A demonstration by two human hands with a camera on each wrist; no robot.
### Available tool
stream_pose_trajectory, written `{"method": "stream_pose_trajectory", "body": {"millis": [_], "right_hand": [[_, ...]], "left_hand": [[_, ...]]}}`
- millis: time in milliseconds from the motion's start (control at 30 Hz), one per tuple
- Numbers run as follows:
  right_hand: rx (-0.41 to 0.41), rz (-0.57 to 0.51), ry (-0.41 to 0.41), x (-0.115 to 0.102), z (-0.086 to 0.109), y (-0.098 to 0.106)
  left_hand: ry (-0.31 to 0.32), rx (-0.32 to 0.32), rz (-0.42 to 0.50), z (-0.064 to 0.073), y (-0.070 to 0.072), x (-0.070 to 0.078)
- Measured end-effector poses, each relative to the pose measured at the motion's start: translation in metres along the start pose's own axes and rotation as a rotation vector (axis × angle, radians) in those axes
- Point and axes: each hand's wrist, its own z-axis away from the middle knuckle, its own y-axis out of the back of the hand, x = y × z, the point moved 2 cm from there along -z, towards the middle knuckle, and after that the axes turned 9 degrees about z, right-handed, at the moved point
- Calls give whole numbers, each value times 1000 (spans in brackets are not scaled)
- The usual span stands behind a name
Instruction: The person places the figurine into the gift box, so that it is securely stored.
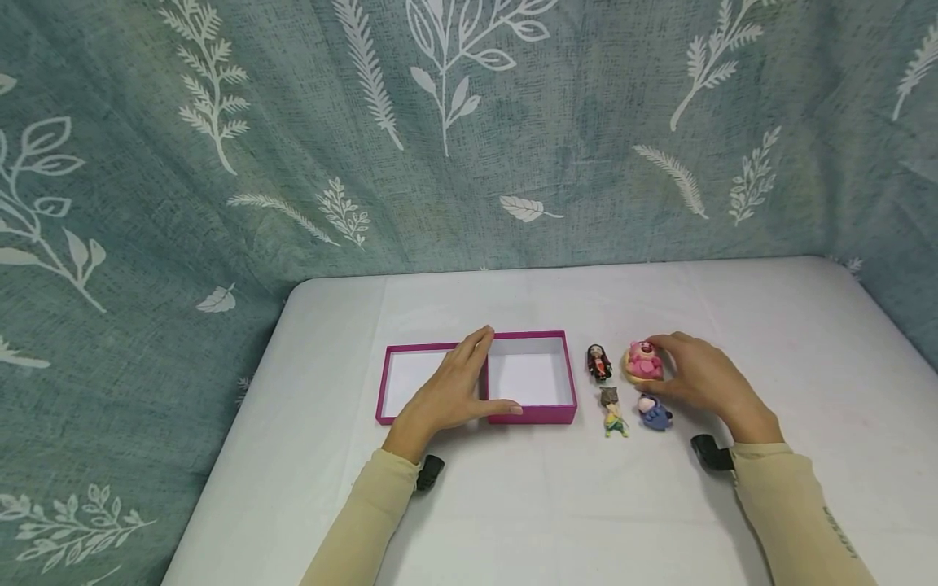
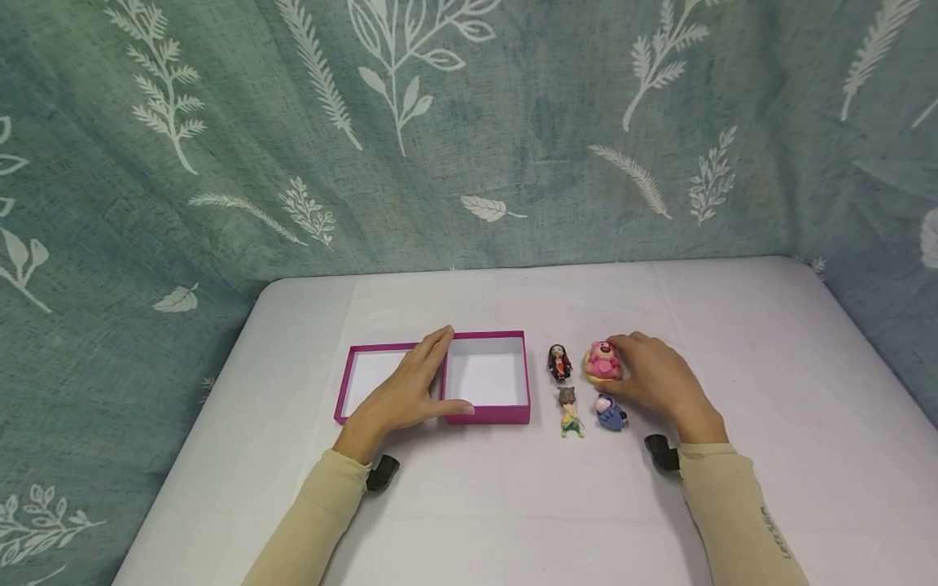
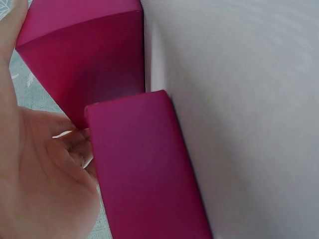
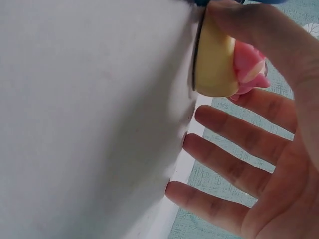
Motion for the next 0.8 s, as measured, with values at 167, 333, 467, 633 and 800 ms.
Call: {"method": "stream_pose_trajectory", "body": {"millis": [167,333,467,633,800], "right_hand": [[39,-7,-7,4,1,0],[57,-27,-39,5,2,5],[113,-34,-25,1,4,12],[205,-31,29,-6,5,19],[232,-47,63,-17,7,25]], "left_hand": [[1,0,3,0,0,0],[-11,4,6,1,0,0],[-19,7,10,1,0,0],[-24,14,15,0,0,0],[-26,11,19,0,0,-1]]}}
